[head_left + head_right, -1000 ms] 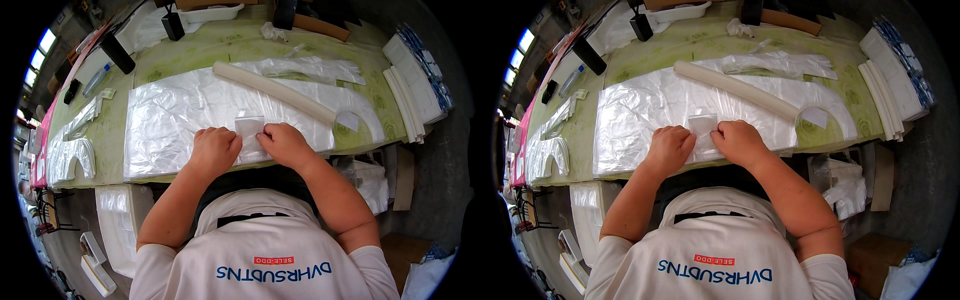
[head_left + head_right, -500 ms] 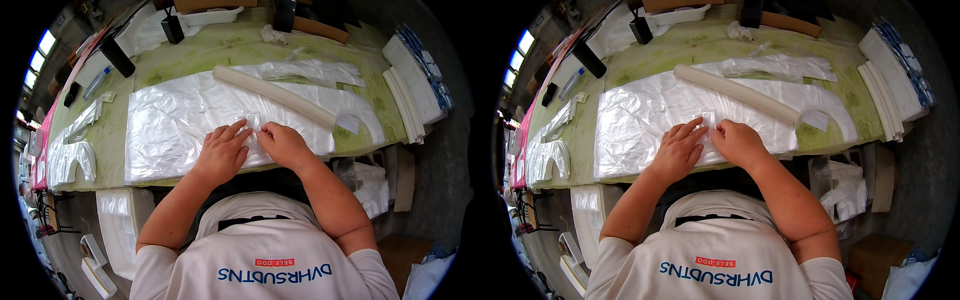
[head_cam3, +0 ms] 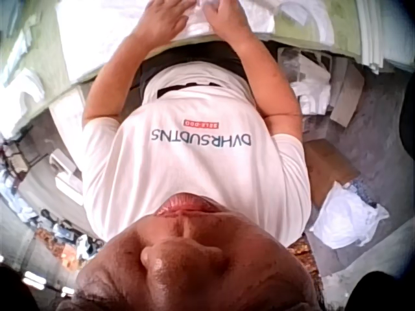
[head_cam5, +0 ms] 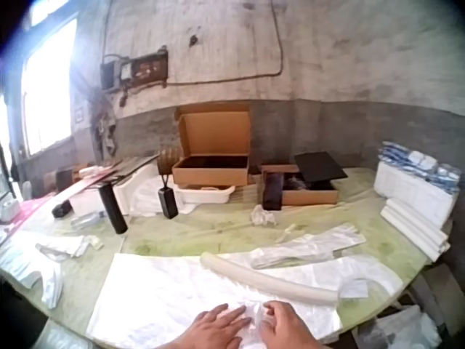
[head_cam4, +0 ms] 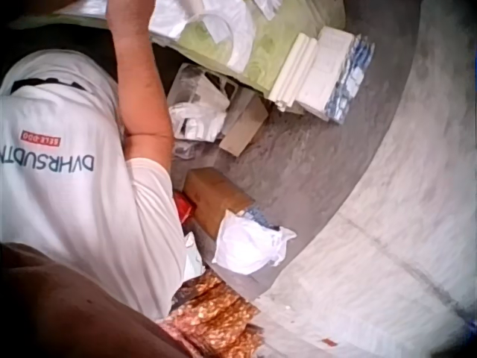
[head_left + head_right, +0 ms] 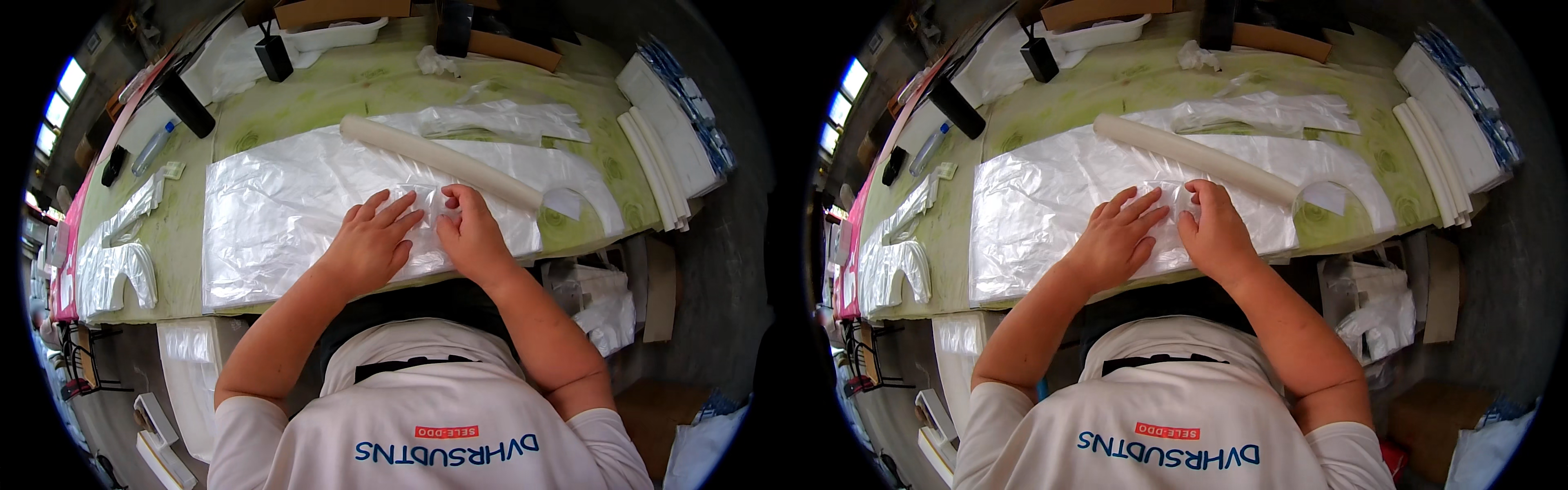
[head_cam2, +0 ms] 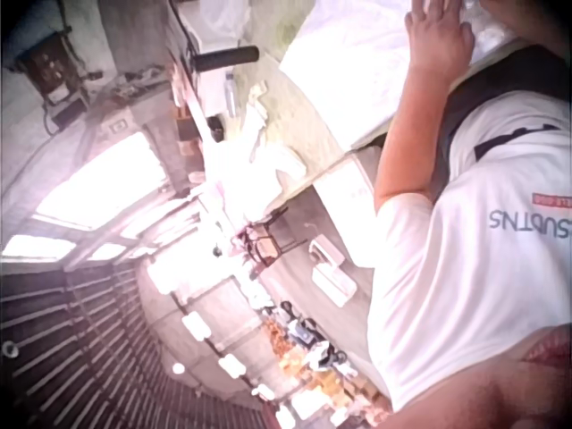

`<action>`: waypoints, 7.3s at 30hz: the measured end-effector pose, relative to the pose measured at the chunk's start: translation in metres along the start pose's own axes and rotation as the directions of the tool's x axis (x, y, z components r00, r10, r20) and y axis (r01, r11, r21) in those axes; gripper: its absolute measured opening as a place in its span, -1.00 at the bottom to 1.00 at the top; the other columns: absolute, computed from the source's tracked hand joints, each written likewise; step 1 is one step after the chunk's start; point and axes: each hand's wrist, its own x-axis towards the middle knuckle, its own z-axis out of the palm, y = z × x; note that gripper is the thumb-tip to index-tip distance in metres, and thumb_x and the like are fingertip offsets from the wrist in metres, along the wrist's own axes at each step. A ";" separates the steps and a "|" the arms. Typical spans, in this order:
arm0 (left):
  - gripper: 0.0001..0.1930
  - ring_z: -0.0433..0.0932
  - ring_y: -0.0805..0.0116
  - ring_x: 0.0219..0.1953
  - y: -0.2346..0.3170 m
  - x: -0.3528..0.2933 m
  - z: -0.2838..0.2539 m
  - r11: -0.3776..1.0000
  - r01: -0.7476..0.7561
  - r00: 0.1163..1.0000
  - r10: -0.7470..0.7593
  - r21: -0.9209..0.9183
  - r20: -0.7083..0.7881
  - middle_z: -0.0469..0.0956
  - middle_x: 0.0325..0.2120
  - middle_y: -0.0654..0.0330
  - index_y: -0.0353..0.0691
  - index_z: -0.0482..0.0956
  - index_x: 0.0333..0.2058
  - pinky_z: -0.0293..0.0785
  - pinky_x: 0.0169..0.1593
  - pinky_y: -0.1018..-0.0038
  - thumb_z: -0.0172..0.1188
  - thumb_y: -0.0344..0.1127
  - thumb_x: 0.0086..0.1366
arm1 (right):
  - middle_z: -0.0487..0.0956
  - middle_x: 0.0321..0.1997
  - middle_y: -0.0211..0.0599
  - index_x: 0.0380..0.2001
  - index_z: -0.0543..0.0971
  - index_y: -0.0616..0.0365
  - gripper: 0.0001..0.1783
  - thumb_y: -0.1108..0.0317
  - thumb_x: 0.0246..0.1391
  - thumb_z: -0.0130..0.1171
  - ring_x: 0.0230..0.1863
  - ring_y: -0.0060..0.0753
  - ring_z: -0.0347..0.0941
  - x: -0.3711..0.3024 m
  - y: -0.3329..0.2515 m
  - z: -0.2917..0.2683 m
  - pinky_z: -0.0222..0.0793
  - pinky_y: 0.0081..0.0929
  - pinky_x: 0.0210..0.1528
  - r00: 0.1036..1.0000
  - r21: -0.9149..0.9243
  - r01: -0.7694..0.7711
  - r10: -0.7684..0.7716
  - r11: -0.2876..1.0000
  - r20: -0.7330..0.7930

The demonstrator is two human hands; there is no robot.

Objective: The person wraps white curved objects in clear plastic film on a workbench. They unroll the film, place the object inside, fold the film around it, and seal the edges by hand. The wrapped items are stacked on the left side of the table.

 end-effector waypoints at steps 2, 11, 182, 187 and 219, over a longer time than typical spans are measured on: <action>-0.48 0.27 0.00 0.35 0.003 -0.005 0.002 0.998 0.040 0.998 -0.042 -0.042 -0.046 0.29 0.36 0.09 -0.11 0.40 0.28 0.23 0.32 0.09 0.10 -0.30 0.33 | 0.59 -0.07 -0.08 0.08 0.44 0.18 -0.55 0.33 0.12 0.18 -0.07 -0.04 0.55 0.006 0.001 -0.009 0.48 -0.20 -0.02 0.996 -0.049 0.090 -0.091 0.995 -0.013; -0.73 0.49 0.12 0.13 0.007 -0.046 -0.027 0.921 0.010 0.999 0.008 -0.389 0.044 0.54 0.08 0.10 -0.18 0.63 -0.06 0.38 0.19 0.24 0.26 -0.30 0.27 | 0.64 -0.22 -0.16 -0.07 0.57 0.17 -0.68 0.36 0.08 0.22 -0.17 -0.01 0.56 -0.010 -0.021 -0.025 0.45 -0.13 -0.07 0.975 -0.093 0.206 -0.196 0.974 0.109; -0.31 0.40 0.13 0.28 0.090 -0.069 0.006 -0.621 0.272 0.762 -0.327 -0.735 0.559 0.40 0.24 0.02 -0.21 0.22 0.35 0.32 0.34 0.22 -0.13 -0.59 0.18 | 0.48 0.02 -0.19 0.06 0.37 0.17 -0.46 0.72 0.02 0.26 0.05 -0.31 0.46 -0.098 -0.016 -0.024 0.35 -0.32 0.21 0.900 0.695 0.296 -0.435 0.656 0.027; -0.29 0.40 0.05 0.28 0.084 -0.069 0.010 -0.714 0.201 0.780 -0.297 -0.670 0.550 0.36 0.27 -0.03 -0.21 0.18 0.36 0.31 0.36 0.15 -0.16 -0.62 0.16 | 0.49 0.04 -0.17 0.13 0.32 0.17 -0.38 0.68 0.02 0.32 0.05 -0.33 0.46 -0.097 -0.030 -0.024 0.36 -0.33 0.20 0.939 0.700 0.265 -0.343 0.663 -0.031; -0.58 0.45 0.50 0.13 0.095 -0.081 0.008 0.004 0.604 0.784 -0.182 -0.797 0.593 0.55 0.04 0.28 -0.22 0.49 0.19 0.35 0.25 0.47 -0.06 -0.58 0.40 | 0.50 -0.13 -0.42 -0.02 0.47 0.18 -0.60 0.57 0.08 0.32 -0.12 -0.59 0.41 -0.104 -0.024 -0.020 0.40 -0.54 0.03 0.986 0.595 -0.112 0.016 0.796 0.164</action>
